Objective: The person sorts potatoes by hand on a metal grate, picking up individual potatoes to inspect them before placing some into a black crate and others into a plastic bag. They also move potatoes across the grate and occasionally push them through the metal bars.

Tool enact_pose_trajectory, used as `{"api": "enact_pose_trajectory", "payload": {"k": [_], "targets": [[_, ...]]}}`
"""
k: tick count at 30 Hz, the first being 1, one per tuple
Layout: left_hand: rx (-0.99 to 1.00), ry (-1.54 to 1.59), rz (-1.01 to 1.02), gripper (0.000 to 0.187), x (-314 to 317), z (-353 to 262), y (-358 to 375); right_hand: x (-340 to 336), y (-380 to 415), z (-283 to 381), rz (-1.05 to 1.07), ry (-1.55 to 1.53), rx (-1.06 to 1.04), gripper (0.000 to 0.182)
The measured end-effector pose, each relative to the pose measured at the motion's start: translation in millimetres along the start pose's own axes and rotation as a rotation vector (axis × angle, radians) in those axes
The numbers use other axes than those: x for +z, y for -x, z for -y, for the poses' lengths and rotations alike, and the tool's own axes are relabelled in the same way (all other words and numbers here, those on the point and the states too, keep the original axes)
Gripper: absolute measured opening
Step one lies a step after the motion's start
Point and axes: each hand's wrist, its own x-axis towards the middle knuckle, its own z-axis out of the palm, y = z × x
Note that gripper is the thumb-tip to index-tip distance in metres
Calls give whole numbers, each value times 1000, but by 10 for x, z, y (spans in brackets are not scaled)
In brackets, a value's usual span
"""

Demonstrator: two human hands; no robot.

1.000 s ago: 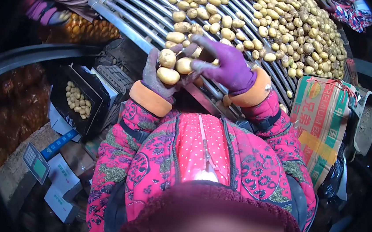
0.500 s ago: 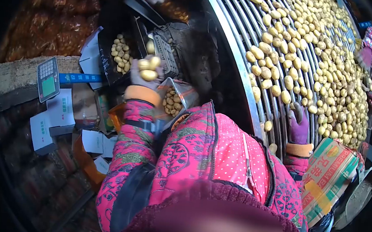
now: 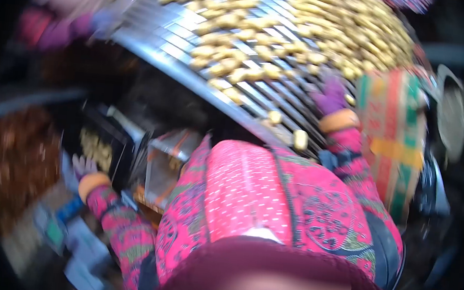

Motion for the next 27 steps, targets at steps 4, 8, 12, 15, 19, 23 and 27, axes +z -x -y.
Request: {"api": "enact_pose_trajectory", "payload": {"k": [4,8,12,15,19,23,27], "targets": [[273,9,467,49,1940,-446,484,-180,-111,960,322,108,-14,80],[896,-487,908,47,3983,-127,1999,-12,-70,1049,243,-167,-216,73],[1701,-1007,1399,62,4720,70,3125,-138,-76,285,-56,-331,-69,54],[1738,-1193,1454,63,4955,302,2787,-147,-135,2,-114,-31,195,64],[1788,-1269,1423,50,5063,-187,2233,-103,-376,64,101,49,262,79],[1790,-1481,1136,43,4990,-734,1472,31,-614,382,139,179,266,78],[1508,-1784,674,39,4989,-1153,555,263,-732,544,27,106,95,72]]}}
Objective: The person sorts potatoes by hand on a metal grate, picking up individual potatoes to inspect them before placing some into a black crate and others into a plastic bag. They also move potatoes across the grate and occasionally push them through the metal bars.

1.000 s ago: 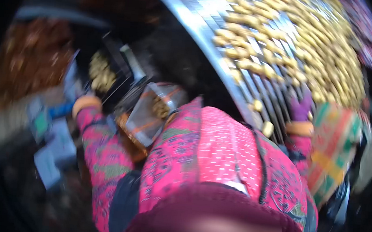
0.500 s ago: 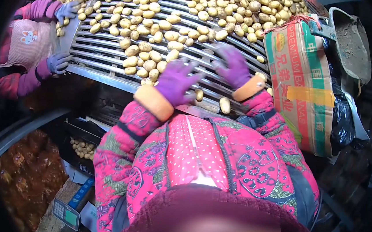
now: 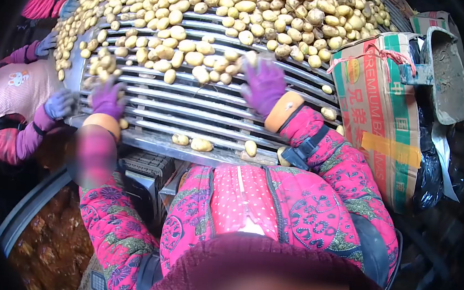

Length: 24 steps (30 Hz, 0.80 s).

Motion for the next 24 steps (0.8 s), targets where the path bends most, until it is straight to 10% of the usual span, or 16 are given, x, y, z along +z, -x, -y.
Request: {"api": "enact_pose_trajectory", "payload": {"k": [3,9,13,24], "targets": [[-419,-176,229,50,-19,318,-88,-139,-259,496,243,-185,-80,72],[-90,8,-218,58,-283,-5,-292,214,-736,861,134,-781,-377,70],[96,171,-430,54,-581,-773,-886,-183,-681,208,-316,-466,-230,57],[136,112,-285,63,-726,-1804,-2725,-243,-95,-500,39,-38,-168,57]]}}
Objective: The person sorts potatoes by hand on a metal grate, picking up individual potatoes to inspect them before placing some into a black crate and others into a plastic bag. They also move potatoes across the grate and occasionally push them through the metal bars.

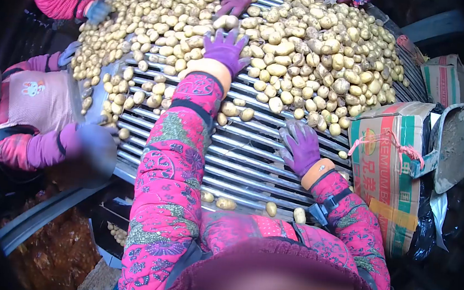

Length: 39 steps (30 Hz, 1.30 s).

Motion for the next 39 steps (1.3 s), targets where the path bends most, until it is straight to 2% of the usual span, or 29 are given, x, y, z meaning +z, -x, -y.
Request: {"api": "enact_pose_trajectory", "payload": {"k": [1,3,5,7,9,13,14,15,17,19,20,21,23,24,25,27,29,31,32,33,34,35,36,37,39], "targets": [[-3,-17,72,63,-92,44,-5,-8,-15,4,9,-29,14,58],[4,113,2,65,67,299,46,-1,8,3,12,-9,23,58],[18,120,169,69,-141,691,143,3,14,-9,30,-25,31,59],[-92,-135,122,70,-85,1130,477,7,13,-20,32,-36,26,59],[-190,-173,223,72,50,1696,791,16,-7,-40,23,-41,38,58],[-280,-35,343,77,489,2631,1206,26,18,-12,1,-51,11,55],[-364,-152,453,76,-126,2126,1175,28,22,-12,-6,-43,7,55],[-370,-152,450,76,-355,1814,1138,31,14,-22,-16,-33,4,56],[-233,-117,384,72,-645,1291,1093,35,16,-16,-21,-31,7,55],[33,141,366,66,-1089,314,1171,7,22,-7,-44,-33,-16,56],[253,190,193,64,-797,112,1408,-33,16,9,-32,-35,-10,56],[463,235,8,62,-458,-16,1604,-29,-4,4,-33,-26,-14,56],[425,342,-30,58,-408,37,1688,-5,0,-22,-25,-59,-23,57],[450,260,-90,55,-296,191,1689,-12,12,-62,-30,-49,-7,57],[375,234,58,53,-324,338,1698,-5,57,-55,-11,-34,8,56],[403,70,-93,42,-253,746,1696,33,49,-16,1,-15,25,56],[197,-59,255,34,-173,1206,1631,64,45,-32,-36,-35,12,59],[-23,-185,605,30,-530,1289,1358,71,44,-54,-6,-44,7,60],[1,-413,691,23,-708,1140,1127,80,53,-37,-12,-47,18,60],[3,-407,480,22,-797,969,952,81,56,-35,-1,-48,25,61],[102,-315,345,24,-828,811,684,78,60,-48,11,-44,35,62],[255,-148,90,24,-608,764,476,72,56,-53,1,-35,20,63],[290,35,-20,23,-546,509,222,82,59,-61,-3,-35,18,64],[243,142,-60,20,-456,229,3,98,61,-69,-5,-34,11,64],[201,-17,-62,22,-77,-8,-354,148,44,-99,17,-79,9,59]]}}
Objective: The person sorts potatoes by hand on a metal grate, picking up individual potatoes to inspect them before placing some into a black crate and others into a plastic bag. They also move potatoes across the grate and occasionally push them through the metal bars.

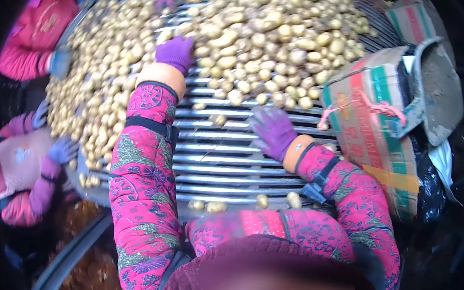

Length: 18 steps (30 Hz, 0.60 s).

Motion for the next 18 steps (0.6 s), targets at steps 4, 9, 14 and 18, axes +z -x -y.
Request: {"api": "enact_pose_trajectory", "payload": {"k": [4,9,14,18], "targets": [[-118,-31,254,28,251,-32,-398,-16,26,18,-44,-9,31,55],[-266,-3,370,32,-29,79,-414,-36,23,12,-54,-9,24,54],[-160,136,380,37,-44,-34,-108,-50,44,33,-64,31,20,52],[-77,293,399,41,-121,-190,530,21,56,9,-90,61,1,54]]}}
